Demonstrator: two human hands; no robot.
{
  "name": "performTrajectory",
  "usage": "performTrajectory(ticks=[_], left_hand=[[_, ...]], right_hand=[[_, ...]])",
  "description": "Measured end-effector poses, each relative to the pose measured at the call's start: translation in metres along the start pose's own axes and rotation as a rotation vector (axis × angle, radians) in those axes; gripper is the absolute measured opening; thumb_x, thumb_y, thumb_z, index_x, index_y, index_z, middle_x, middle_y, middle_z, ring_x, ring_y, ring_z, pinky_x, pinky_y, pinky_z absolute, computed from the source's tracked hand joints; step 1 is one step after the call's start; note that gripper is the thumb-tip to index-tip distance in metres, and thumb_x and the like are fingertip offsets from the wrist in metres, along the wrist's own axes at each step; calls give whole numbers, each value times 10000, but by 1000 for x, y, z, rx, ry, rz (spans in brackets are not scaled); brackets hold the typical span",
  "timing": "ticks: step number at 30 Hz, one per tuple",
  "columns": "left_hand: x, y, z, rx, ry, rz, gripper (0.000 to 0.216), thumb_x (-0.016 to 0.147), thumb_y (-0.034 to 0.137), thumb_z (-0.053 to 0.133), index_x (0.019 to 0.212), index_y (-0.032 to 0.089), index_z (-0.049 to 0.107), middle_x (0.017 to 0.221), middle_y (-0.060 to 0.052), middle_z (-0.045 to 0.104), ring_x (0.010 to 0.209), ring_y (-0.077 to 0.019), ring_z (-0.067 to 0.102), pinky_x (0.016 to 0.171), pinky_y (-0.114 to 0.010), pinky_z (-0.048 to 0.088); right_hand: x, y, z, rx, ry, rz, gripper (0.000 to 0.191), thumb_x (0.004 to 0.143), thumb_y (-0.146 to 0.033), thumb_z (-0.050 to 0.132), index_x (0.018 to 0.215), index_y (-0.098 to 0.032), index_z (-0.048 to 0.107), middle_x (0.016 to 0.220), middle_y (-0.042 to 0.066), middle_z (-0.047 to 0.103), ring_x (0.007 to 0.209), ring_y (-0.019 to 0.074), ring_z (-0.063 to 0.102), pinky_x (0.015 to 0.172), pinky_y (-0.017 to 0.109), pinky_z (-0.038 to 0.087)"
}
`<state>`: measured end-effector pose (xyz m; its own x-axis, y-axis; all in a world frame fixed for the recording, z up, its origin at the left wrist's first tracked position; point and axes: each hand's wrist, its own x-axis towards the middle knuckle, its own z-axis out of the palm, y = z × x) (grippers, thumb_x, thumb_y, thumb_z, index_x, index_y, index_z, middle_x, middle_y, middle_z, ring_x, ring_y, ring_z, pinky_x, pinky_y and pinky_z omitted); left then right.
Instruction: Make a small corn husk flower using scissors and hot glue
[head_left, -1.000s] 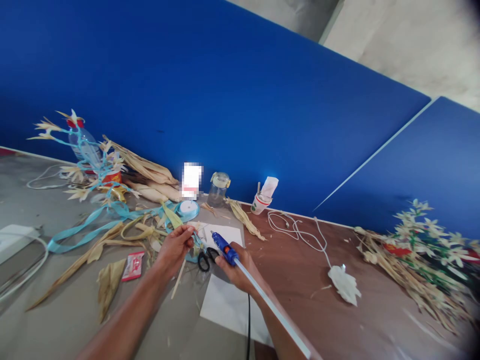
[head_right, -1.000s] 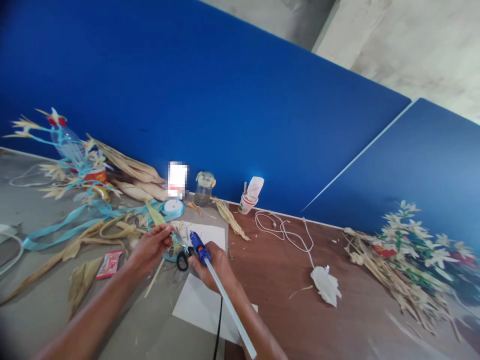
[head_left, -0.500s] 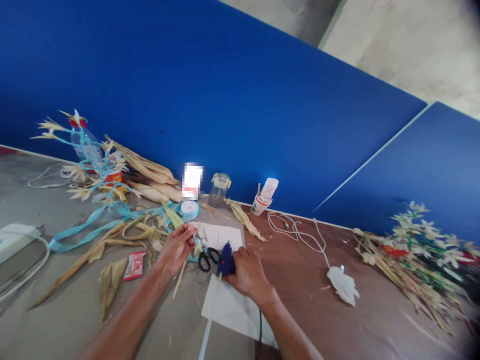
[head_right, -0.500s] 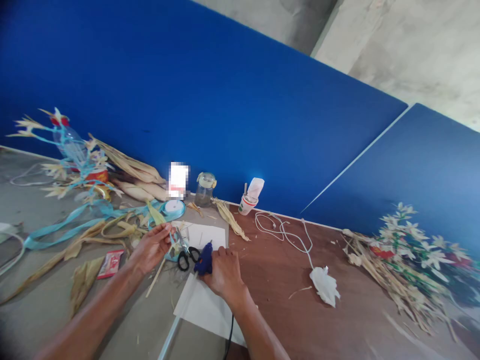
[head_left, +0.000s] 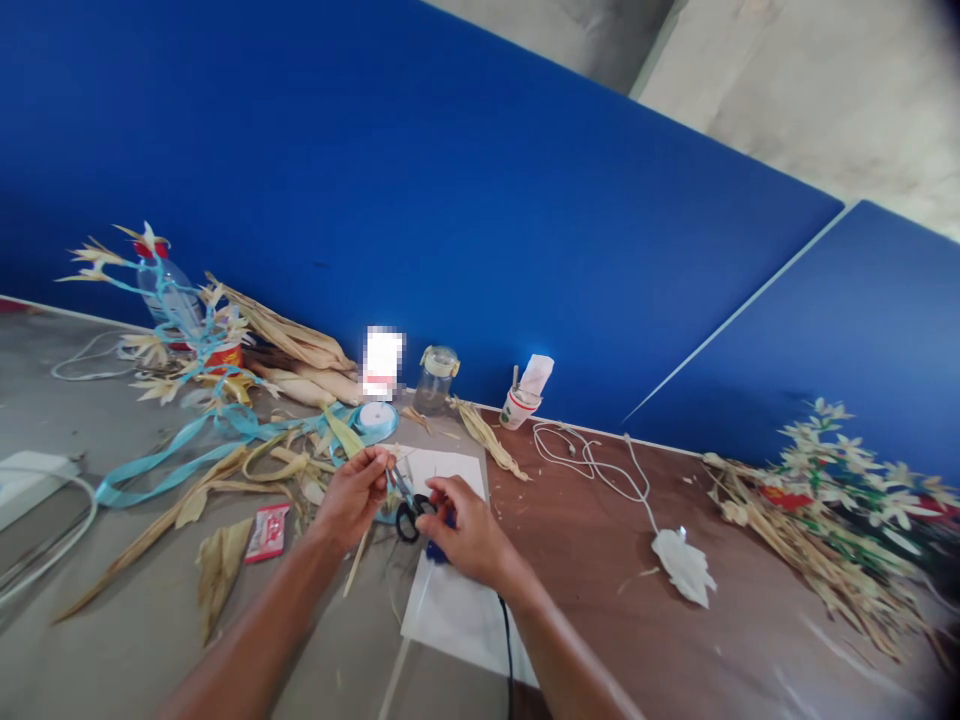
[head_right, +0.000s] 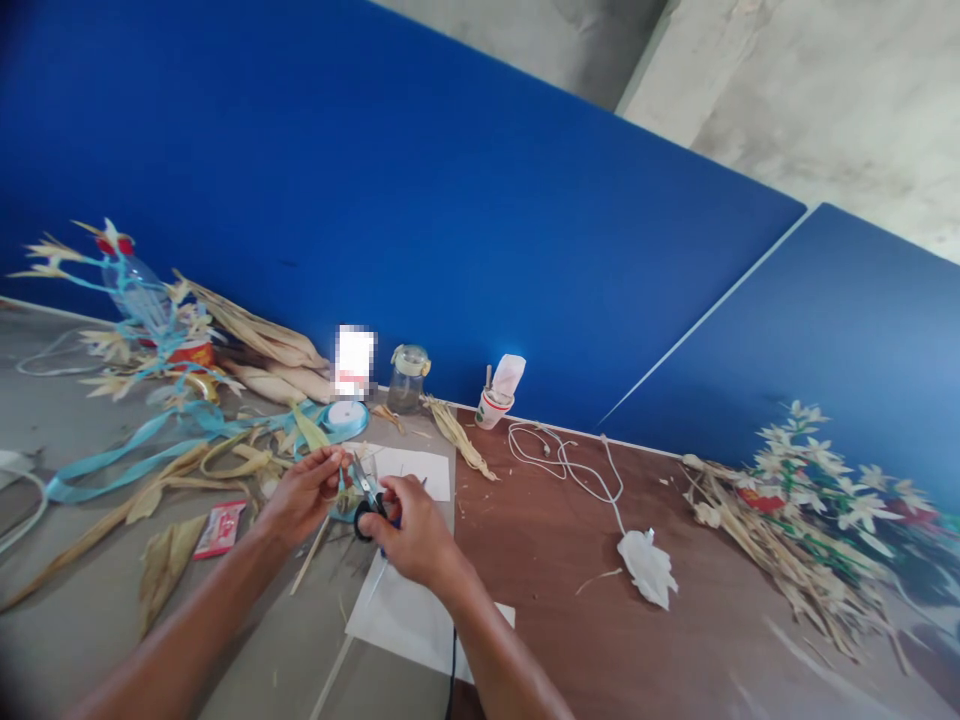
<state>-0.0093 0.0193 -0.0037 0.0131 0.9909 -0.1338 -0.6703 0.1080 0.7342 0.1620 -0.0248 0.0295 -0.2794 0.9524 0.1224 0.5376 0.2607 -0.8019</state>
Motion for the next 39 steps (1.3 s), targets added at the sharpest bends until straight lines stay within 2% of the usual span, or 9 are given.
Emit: performTrajectory(ticks=[6, 9, 13, 18, 22, 26, 31, 39], left_hand=[[0, -2, 1, -38, 28, 11, 178, 597, 189, 763, 664, 117, 614, 622, 26, 573, 467, -26, 431, 464, -135, 395], [-3, 0, 4, -45, 68, -6, 204, 575, 191, 773, 652, 121, 598, 552, 46, 527, 445, -31, 415, 425, -139, 362], [-4, -1, 5, -64, 61, -7, 238, 573, 216, 779, 644, 130, 569, 527, 58, 499, 434, -32, 398, 404, -141, 336], [1, -3, -1, -108, 109, 34, 239, 582, 220, 778, 645, 133, 564, 498, 62, 485, 450, -36, 411, 429, -142, 359], [4, -4, -3, -186, 150, 56, 246, 576, 207, 781, 632, 138, 551, 488, 67, 478, 440, -36, 405, 441, -154, 375], [2, -5, -1, -202, 171, 31, 268, 567, 207, 788, 622, 146, 533, 457, 77, 448, 426, -38, 399, 431, -152, 368], [-3, -8, 4, -162, 155, -6, 283, 578, 251, 784, 616, 144, 525, 449, 75, 453, 413, -42, 400, 416, -155, 357], [-9, -14, 10, -111, 52, -76, 298, 603, 301, 772, 591, 146, 517, 458, 59, 480, 447, -58, 440, 471, -168, 396]], right_hand=[[18, 3, 35, 211, -20, 44, 467, 717, -355, 649, 1129, -160, 545, 893, 31, 594, 702, 131, 544, 661, 272, 456], [26, 1, 42, 292, 24, 103, 425, 701, -349, 649, 1057, -133, 566, 870, 44, 616, 716, 147, 563, 671, 286, 462], [34, -5, 44, 382, 116, 168, 346, 645, -280, 674, 946, -143, 573, 878, 43, 610, 724, 146, 565, 699, 292, 463], [38, 4, 51, 652, 168, 162, 585, 585, -246, 719, 1110, -181, 468, 910, 14, 536, 683, 107, 536, 647, 254, 469], [42, 18, 61, 772, 160, 128, 607, 589, -223, 713, 1130, -212, 441, 877, -6, 511, 666, 99, 524, 628, 242, 459], [44, 19, 66, 693, 162, 74, 602, 603, -181, 670, 1156, -199, 432, 883, 0, 513, 672, 102, 512, 631, 244, 448], [40, 10, 64, 513, 249, -6, 585, 645, -129, 592, 1203, -189, 427, 980, 34, 520, 680, 105, 518, 659, 258, 467], [40, 9, 57, 395, 376, -32, 275, 713, -148, 518, 983, -184, 555, 841, 15, 579, 733, 138, 557, 711, 263, 471]])
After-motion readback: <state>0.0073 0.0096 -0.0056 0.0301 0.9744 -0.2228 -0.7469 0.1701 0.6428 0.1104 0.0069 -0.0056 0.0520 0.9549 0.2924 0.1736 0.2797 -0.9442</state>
